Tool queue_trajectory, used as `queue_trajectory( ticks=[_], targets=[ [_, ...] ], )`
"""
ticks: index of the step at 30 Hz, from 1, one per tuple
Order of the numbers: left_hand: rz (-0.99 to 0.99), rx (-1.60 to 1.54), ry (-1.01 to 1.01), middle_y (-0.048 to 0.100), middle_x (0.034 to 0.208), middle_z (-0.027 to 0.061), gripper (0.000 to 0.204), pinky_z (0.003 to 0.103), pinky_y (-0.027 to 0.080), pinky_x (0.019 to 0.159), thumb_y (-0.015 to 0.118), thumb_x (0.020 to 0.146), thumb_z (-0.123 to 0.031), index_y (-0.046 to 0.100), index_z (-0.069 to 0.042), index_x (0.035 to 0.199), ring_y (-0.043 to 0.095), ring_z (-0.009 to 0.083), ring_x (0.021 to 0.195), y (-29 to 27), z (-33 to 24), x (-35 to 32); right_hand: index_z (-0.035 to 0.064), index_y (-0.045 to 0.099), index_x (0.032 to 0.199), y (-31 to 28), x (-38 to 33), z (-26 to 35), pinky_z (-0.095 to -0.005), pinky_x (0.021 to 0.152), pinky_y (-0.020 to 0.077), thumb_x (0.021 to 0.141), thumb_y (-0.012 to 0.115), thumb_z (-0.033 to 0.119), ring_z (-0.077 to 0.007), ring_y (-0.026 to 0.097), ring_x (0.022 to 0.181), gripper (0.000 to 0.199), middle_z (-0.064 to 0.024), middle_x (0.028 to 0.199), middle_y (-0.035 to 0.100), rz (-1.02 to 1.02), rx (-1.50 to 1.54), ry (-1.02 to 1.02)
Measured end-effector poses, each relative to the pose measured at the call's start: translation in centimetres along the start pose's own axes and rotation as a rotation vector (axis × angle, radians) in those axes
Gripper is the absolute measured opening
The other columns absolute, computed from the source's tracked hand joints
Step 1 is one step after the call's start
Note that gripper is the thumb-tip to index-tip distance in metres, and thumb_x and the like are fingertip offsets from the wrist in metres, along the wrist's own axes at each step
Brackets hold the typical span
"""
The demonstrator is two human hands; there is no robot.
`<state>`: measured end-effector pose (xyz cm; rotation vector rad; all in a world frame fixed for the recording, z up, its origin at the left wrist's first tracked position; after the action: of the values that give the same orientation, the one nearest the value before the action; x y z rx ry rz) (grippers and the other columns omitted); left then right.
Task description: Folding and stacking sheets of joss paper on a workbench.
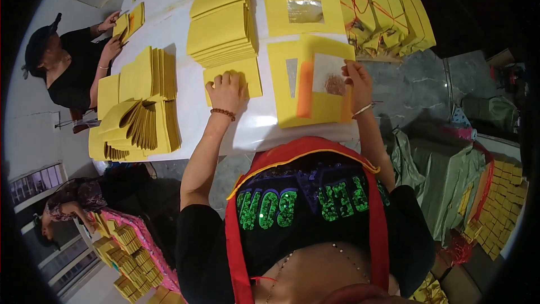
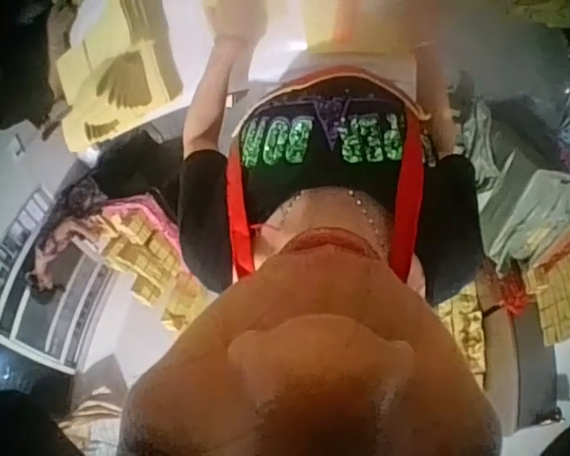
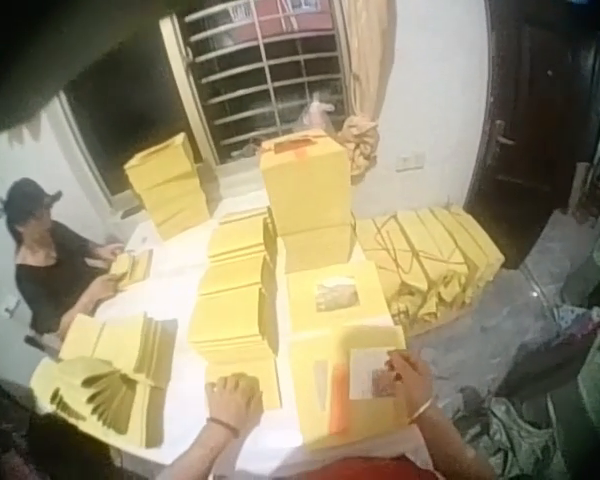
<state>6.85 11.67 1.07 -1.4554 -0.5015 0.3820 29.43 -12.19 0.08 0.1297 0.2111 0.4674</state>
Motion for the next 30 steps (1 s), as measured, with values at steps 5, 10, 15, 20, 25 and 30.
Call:
queue_trajectory(
  ticks=[5, 10, 15, 20, 25, 30],
  targets=[
    [-0.217, -0.443, 0.258, 0.053, 0.110, 0.0145, 0.037, 0.043, 0.036, 0.081, 0.058, 0.079, -0.022, 0.053, -0.005, 0.112, 0.049, 0.0290, 0.098, -3.9, -6.4, -0.9, 0.0033, 0.054, 0.114, -3.7, -0.7, -2.7, -0.0245, 0.078, 0.0422, 0.086, 0.056, 0.018, -0.0100, 0.052, 0.093, 0.032, -0.0039, 0.102, 0.058, -0.045, -0.137, -0.010],
    [-0.224, -0.857, 0.071, 0.048, 0.115, 0.0224, 0.043, 0.043, 0.034, 0.089, 0.055, 0.083, -0.023, 0.048, -0.002, 0.120, 0.045, 0.0337, 0.104, -1.0, -9.4, -3.1, 0.0025, 0.041, 0.128, -4.5, -1.3, -5.3, -0.0248, 0.083, 0.0418, 0.084, 0.059, 0.015, -0.0155, 0.047, 0.106, 0.049, -0.0096, 0.121, 0.047, -0.148, -0.081, 0.077],
    [-0.081, -0.613, 0.098, 0.050, 0.111, 0.0141, 0.045, 0.039, 0.032, 0.080, 0.058, 0.080, -0.021, 0.048, -0.007, 0.121, 0.044, 0.0284, 0.096, -2.2, -11.9, -1.8, 0.0040, 0.040, 0.129, -3.6, 0.1, -4.3, -0.0264, 0.077, 0.0453, 0.081, 0.060, 0.010, -0.0158, 0.051, 0.096, 0.053, -0.0115, 0.119, 0.046, -0.031, -0.203, 0.060],
    [-0.110, -0.522, 0.045, 0.046, 0.115, 0.0113, 0.057, 0.039, 0.032, 0.078, 0.065, 0.072, -0.023, 0.044, -0.010, 0.124, 0.043, 0.0273, 0.097, -1.6, -13.6, -1.0, 0.0077, 0.045, 0.127, -3.0, -0.2, -3.1, -0.0266, 0.076, 0.0456, 0.078, 0.063, 0.008, -0.0115, 0.054, 0.087, 0.052, -0.0081, 0.116, 0.050, -0.032, -0.255, -0.022],
    [-0.197, -0.605, 0.023, 0.043, 0.120, 0.0152, 0.056, 0.042, 0.031, 0.085, 0.066, 0.071, -0.018, 0.045, -0.009, 0.123, 0.042, 0.0311, 0.101, -1.2, -12.7, -2.5, 0.0081, 0.044, 0.127, -2.5, 0.0, -3.0, -0.0214, 0.064, 0.0440, 0.077, 0.064, 0.007, -0.0081, 0.053, 0.074, 0.053, -0.0056, 0.103, 0.058, -0.002, -0.179, 0.051],
    [-0.244, -0.828, -0.020, 0.040, 0.122, 0.0186, 0.056, 0.043, 0.031, 0.092, 0.066, 0.071, -0.014, 0.045, -0.007, 0.122, 0.041, 0.0348, 0.104, 0.0, -11.0, -2.8, 0.0090, 0.042, 0.128, -0.9, 0.8, -3.4, -0.0180, 0.057, 0.0388, 0.079, 0.062, 0.006, -0.0042, 0.052, 0.068, 0.053, -0.0021, 0.085, 0.063, 0.149, -0.060, 0.056]
  ],
)
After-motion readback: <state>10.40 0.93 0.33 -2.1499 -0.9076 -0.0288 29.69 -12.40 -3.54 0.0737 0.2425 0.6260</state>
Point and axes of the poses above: each hand's wrist, its own x-axis towards the middle knuckle, its own y-axis out of the palm, z = x × y, the point moved 7 cm from there along x, towards the middle knuckle
